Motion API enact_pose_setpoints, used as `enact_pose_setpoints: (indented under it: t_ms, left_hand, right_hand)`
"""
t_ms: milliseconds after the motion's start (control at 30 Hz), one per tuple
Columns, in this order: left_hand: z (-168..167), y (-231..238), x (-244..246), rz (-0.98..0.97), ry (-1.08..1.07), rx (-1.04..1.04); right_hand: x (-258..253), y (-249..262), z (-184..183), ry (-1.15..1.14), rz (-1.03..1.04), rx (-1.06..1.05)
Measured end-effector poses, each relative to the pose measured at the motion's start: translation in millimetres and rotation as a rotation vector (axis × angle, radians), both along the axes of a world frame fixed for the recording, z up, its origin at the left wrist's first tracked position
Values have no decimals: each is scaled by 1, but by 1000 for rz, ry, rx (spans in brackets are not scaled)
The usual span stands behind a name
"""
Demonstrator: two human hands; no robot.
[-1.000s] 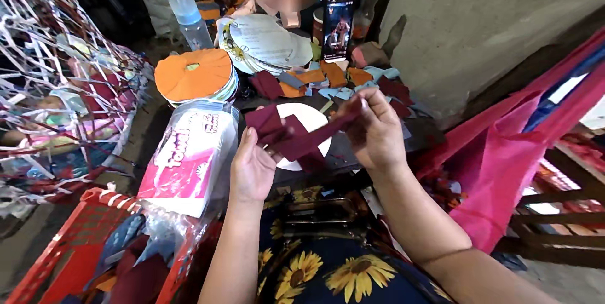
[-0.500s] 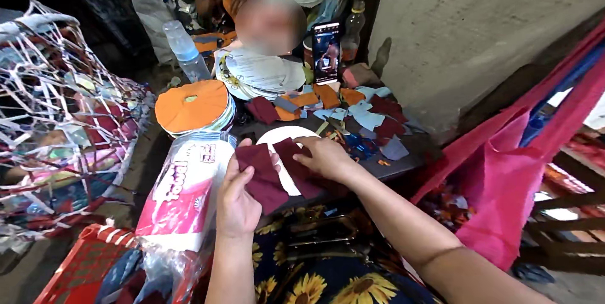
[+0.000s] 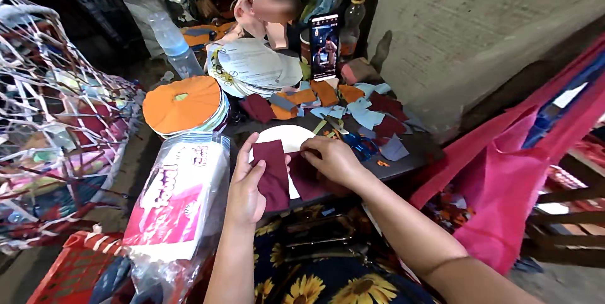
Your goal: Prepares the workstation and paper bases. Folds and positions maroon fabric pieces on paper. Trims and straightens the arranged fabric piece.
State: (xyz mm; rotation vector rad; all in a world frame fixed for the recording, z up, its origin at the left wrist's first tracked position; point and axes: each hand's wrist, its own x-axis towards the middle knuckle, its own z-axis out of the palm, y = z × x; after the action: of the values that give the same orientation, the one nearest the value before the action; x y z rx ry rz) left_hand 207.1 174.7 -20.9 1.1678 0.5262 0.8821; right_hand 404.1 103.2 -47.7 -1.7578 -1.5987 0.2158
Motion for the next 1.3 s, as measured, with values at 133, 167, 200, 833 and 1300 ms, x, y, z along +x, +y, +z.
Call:
enact_pose_setpoints:
  t_ms: [133, 167, 200, 833, 1300]
  left_hand:
    - [1, 3, 9, 16, -27, -7]
    - [0, 8, 13, 52, 23, 31]
    - [-3, 14, 17, 86, 86, 71]
    - [-31, 4, -29, 92, 809, 1121]
    - [-40, 30, 14, 0, 1113, 1079]
  right_hand:
    - [5, -4, -18, 32, -77, 195]
    - [6, -4, -19, 43, -83, 199]
    - [7, -5, -20, 49, -88, 199]
    - [17, -16, -11, 323, 35, 223]
    - [19, -7, -10, 471, 0, 105]
